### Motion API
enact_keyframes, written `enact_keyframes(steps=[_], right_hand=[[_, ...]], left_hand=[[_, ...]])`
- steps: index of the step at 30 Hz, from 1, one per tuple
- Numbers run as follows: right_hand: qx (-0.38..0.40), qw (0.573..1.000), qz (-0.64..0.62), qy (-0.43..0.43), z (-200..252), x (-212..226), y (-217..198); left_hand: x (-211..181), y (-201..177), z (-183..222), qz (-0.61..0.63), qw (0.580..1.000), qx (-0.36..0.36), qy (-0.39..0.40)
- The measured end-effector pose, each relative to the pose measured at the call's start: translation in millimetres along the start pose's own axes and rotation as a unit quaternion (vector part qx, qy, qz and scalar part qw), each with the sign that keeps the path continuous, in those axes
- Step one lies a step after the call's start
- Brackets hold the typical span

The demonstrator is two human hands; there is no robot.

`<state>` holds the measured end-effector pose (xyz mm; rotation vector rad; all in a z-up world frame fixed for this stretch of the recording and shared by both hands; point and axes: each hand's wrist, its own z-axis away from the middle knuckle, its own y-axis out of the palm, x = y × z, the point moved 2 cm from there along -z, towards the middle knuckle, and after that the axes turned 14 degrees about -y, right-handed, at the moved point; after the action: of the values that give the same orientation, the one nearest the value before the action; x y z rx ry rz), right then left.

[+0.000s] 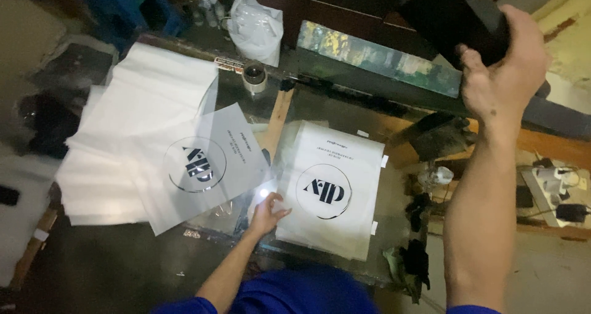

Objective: Manually screen printing a logo onto white bags using a squeegee and screen frame.

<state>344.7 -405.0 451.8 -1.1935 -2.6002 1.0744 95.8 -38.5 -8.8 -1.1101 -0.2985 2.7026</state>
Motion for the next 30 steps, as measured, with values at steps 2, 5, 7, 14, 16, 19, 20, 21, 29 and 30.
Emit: enact_keyframes(steps=[2, 5, 7, 14, 16, 19, 20, 21, 29, 30], right_hand=[[0.001, 1.000, -0.003, -0.010, 5, -3, 0], [0.003, 1.000, -0.001, -0.012, 14, -1, 2], [0.003, 1.000, 0.001, -0.008, 13, 0, 2], [0.014, 0.999, 0.036, -0.005, 25, 1, 5], [0.016, 0.999, 0.047, -0.009, 28, -1, 7], [0.037, 0.998, 0.056, 0.002, 30, -1, 9], [0.029, 0.998, 0.053, 0.000, 32, -2, 9], [0.022, 0.999, 0.050, -0.001, 33, -4, 10], [0.016, 0.999, 0.039, 0.009, 32, -6, 12], [0.014, 0.999, 0.031, 0.020, 33, -6, 12]], left_hand=[[4, -11, -6, 0.054, 0.998, -0.013, -0.031], [19, -17, 4, 0.182, 0.977, -0.051, -0.094], [28, -18, 13, 0.260, 0.955, -0.078, -0.124], [69, -5, 31, 0.315, 0.936, -0.091, -0.127], [73, -3, 30, 0.278, 0.945, -0.101, -0.137], [80, -3, 26, 0.257, 0.949, -0.087, -0.163], [83, -4, 22, 0.280, 0.943, -0.078, -0.161], [85, -4, 18, 0.303, 0.937, -0.070, -0.159], [66, -4, 37, 0.336, 0.923, -0.074, -0.176], [72, 2, 34, 0.367, 0.911, -0.088, -0.165]])
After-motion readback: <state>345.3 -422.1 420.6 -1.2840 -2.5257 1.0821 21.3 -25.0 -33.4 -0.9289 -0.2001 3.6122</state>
